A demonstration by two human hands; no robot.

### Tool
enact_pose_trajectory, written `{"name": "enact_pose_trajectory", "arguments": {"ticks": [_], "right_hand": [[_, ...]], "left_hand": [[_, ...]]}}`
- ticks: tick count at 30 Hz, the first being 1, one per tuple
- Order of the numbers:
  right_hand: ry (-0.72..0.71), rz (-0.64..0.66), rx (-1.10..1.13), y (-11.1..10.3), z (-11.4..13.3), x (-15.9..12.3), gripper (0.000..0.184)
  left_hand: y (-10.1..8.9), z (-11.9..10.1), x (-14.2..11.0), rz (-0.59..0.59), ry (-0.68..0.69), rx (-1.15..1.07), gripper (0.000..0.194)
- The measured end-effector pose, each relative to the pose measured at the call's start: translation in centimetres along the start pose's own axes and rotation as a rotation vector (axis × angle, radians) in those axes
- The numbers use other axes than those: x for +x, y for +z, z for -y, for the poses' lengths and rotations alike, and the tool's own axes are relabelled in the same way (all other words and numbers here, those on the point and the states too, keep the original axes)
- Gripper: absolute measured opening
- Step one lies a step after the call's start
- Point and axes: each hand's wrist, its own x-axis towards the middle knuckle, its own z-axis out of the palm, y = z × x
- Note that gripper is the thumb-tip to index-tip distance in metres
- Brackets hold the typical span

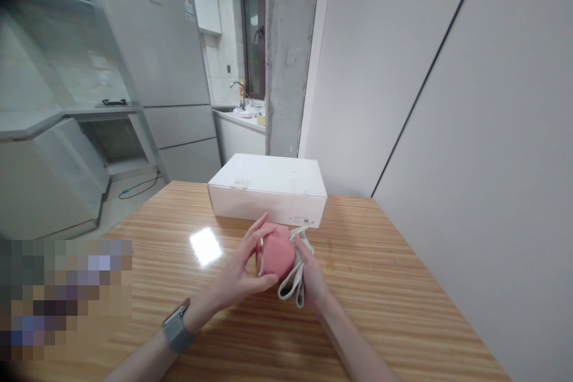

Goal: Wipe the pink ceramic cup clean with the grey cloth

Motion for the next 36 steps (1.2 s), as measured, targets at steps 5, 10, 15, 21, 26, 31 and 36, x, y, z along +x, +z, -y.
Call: {"name": "enact_pose_trajectory", "arguments": {"ticks": [5,10,15,21,26,31,36], "right_hand": [[-0.081,0.000,-0.040,0.0,-0.5,-0.2,0.041],[-0.068,-0.044,-0.094,-0.3,-0.6,-0.3,0.040],[-0.040,-0.111,0.006,-0.7,0.9,0.1,0.039],[-0.150,-0.246,0.130,-1.8,1.7,1.0,0.032],[-0.008,-0.111,0.080,-0.2,-0.6,0.3,0.034],[0.089,0.068,0.101,0.5,-1.3,0.0,0.040],[0.010,-0.065,0.137,-1.1,0.5,0.1,0.032]], "left_hand": [[0.3,0.4,0.2,-0.113,-0.302,-0.309,0.071],[0.1,0.2,0.3,-0.100,-0.367,-0.265,0.069],[0.2,-0.5,0.5,-0.193,-0.372,-0.336,0.077],[-0.7,0.1,1.4,-0.471,-0.403,-0.402,0.074],[-1.7,1.4,1.4,-0.582,-0.428,-0.456,0.051],[-0.7,1.7,0.9,-0.545,-0.366,-0.392,0.053],[0.3,0.9,0.9,-0.282,-0.282,-0.403,0.080]]}}
